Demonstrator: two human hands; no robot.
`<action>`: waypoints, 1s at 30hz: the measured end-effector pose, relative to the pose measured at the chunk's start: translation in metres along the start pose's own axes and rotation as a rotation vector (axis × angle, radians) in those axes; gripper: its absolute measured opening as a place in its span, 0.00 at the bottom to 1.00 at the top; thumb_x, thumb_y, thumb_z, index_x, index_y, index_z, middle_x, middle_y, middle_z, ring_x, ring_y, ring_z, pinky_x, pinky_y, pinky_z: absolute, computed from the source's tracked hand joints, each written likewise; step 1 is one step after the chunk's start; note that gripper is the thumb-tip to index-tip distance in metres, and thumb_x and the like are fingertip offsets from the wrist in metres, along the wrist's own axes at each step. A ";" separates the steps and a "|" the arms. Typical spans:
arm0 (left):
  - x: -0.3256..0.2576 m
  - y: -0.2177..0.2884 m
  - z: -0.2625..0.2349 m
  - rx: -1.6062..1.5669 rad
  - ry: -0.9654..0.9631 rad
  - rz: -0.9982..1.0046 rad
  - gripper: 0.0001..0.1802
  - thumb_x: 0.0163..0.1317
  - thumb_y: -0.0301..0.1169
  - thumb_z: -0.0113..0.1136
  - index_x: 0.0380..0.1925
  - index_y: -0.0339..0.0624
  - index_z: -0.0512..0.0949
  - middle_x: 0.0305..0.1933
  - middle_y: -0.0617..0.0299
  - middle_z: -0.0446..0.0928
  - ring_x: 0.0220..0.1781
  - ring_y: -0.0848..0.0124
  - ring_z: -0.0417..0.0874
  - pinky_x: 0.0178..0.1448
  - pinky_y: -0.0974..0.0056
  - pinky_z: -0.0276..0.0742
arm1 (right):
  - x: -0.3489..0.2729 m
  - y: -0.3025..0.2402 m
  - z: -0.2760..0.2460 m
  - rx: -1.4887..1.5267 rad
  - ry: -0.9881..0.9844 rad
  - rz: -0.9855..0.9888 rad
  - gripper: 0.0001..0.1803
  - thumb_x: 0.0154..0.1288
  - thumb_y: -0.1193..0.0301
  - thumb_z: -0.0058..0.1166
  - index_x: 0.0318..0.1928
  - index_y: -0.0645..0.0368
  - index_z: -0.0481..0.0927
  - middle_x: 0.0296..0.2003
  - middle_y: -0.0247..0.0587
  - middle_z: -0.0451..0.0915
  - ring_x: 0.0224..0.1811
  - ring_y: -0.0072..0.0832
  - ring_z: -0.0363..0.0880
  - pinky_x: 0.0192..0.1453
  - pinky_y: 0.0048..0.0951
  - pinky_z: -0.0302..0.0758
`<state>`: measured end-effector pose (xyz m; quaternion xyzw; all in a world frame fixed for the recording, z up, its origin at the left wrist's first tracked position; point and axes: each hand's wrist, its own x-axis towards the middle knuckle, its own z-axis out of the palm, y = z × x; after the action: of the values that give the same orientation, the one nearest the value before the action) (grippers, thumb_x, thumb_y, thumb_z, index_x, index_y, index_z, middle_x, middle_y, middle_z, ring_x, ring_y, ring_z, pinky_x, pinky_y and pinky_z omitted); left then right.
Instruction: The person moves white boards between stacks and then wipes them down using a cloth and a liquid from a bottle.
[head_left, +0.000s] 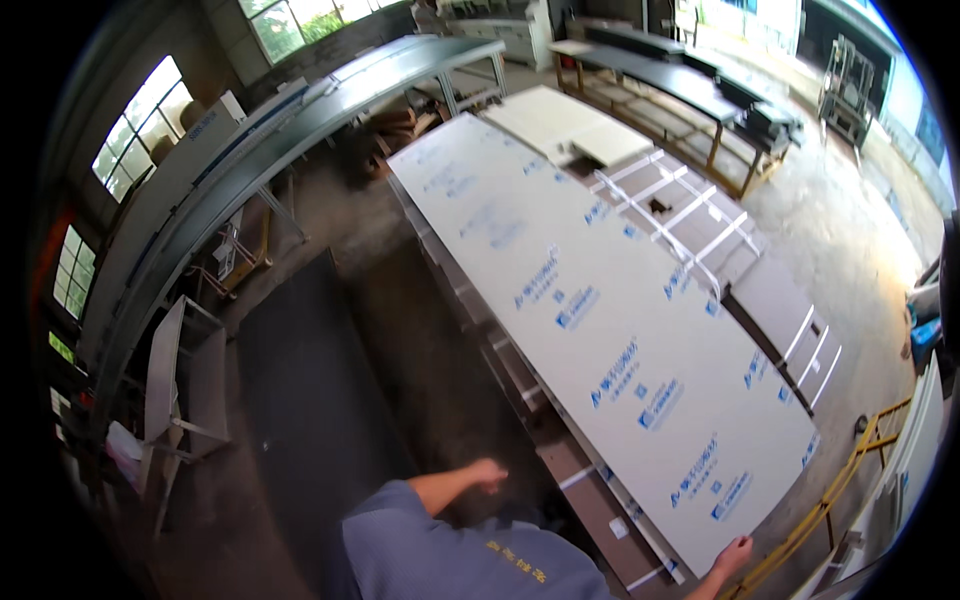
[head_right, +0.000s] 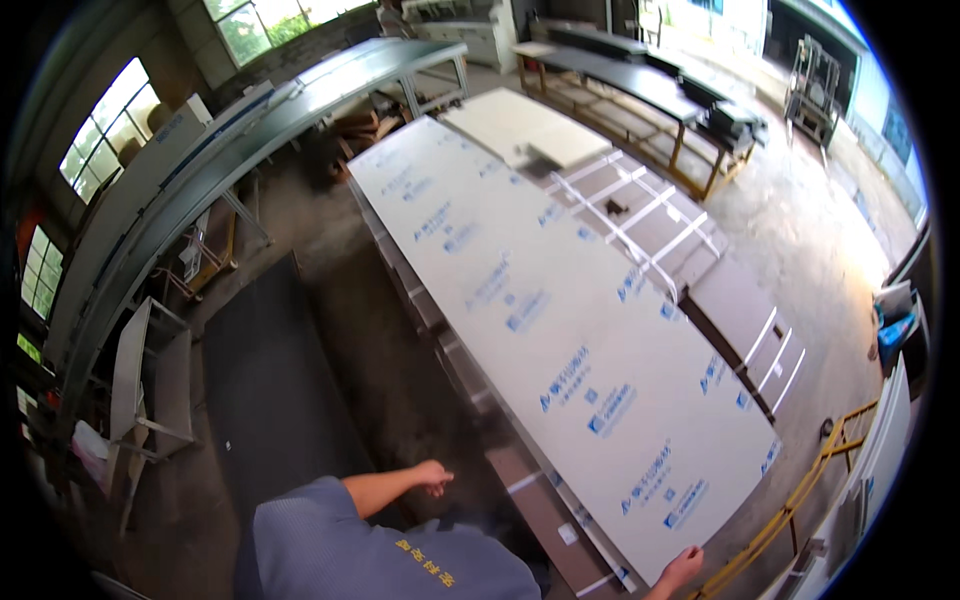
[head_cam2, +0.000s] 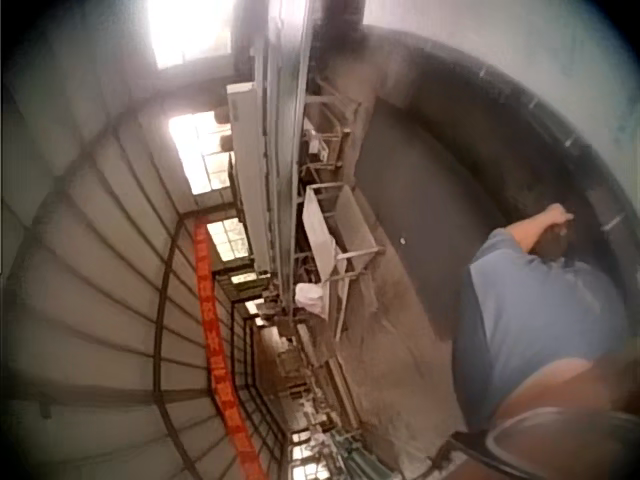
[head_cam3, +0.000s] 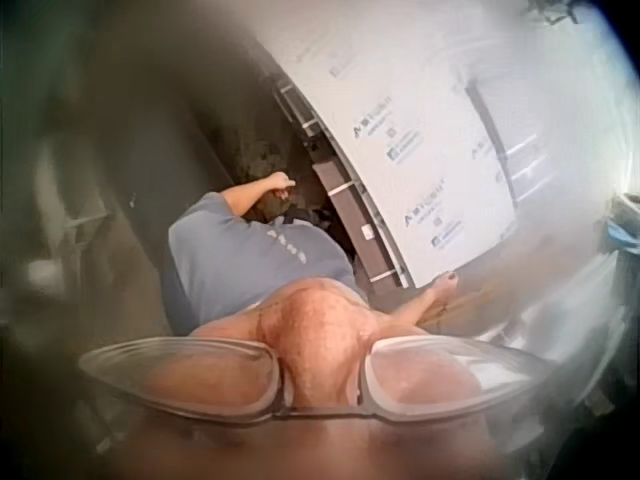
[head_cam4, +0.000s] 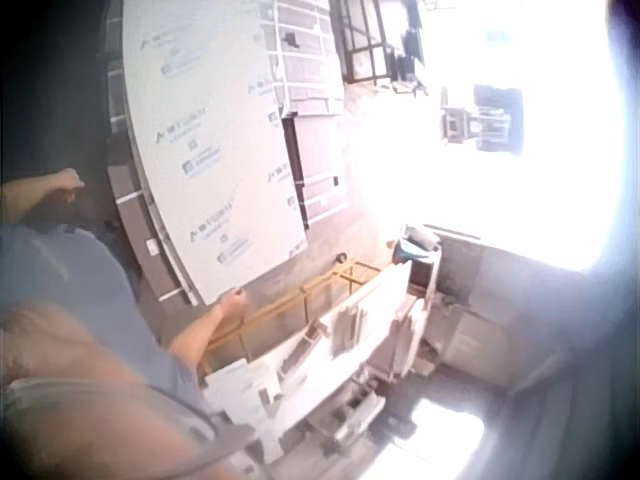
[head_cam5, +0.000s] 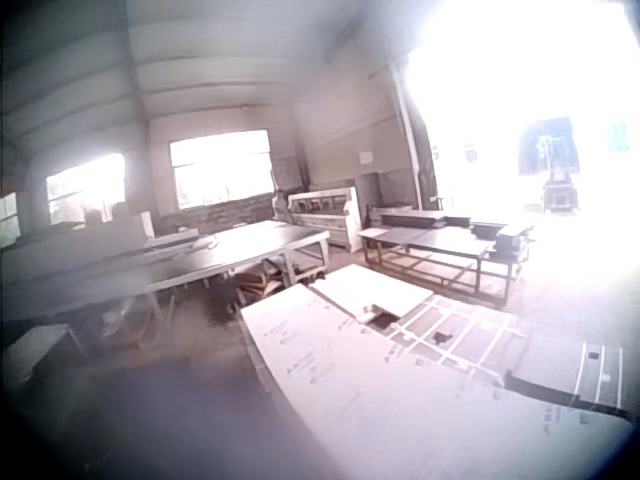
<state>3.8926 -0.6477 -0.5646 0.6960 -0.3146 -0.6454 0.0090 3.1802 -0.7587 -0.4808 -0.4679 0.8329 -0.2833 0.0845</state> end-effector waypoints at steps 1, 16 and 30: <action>-0.007 -0.021 -0.006 -0.048 0.024 -0.025 0.28 0.76 0.48 0.48 0.38 0.31 0.84 0.32 0.51 0.87 0.30 0.62 0.90 0.34 0.60 0.88 | -0.021 -0.018 0.016 0.019 -0.041 0.015 0.12 0.70 0.72 0.51 0.46 0.68 0.80 0.39 0.56 0.83 0.42 0.49 0.81 0.49 0.44 0.76; -0.153 -0.418 -0.119 -0.078 0.266 -0.071 0.22 0.66 0.46 0.59 0.30 0.37 0.87 0.29 0.53 0.85 0.31 0.63 0.86 0.37 0.56 0.81 | -0.329 -0.354 0.223 0.271 -0.644 -0.350 0.24 0.60 0.71 0.62 0.56 0.65 0.75 0.54 0.53 0.75 0.52 0.44 0.78 0.57 0.38 0.77; -0.075 -0.415 -0.696 -0.655 0.543 0.141 0.15 0.72 0.42 0.59 0.40 0.39 0.81 0.31 0.59 0.83 0.26 0.72 0.82 0.24 0.67 0.74 | -0.480 -0.779 0.496 0.429 -1.077 0.185 0.37 0.63 0.72 0.60 0.69 0.59 0.58 0.39 0.45 0.80 0.26 0.27 0.77 0.24 0.30 0.74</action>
<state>4.7012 -0.5554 -0.5550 0.7776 -0.1259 -0.5026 0.3561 4.2144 -0.8696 -0.5207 -0.4439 0.6339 -0.1595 0.6130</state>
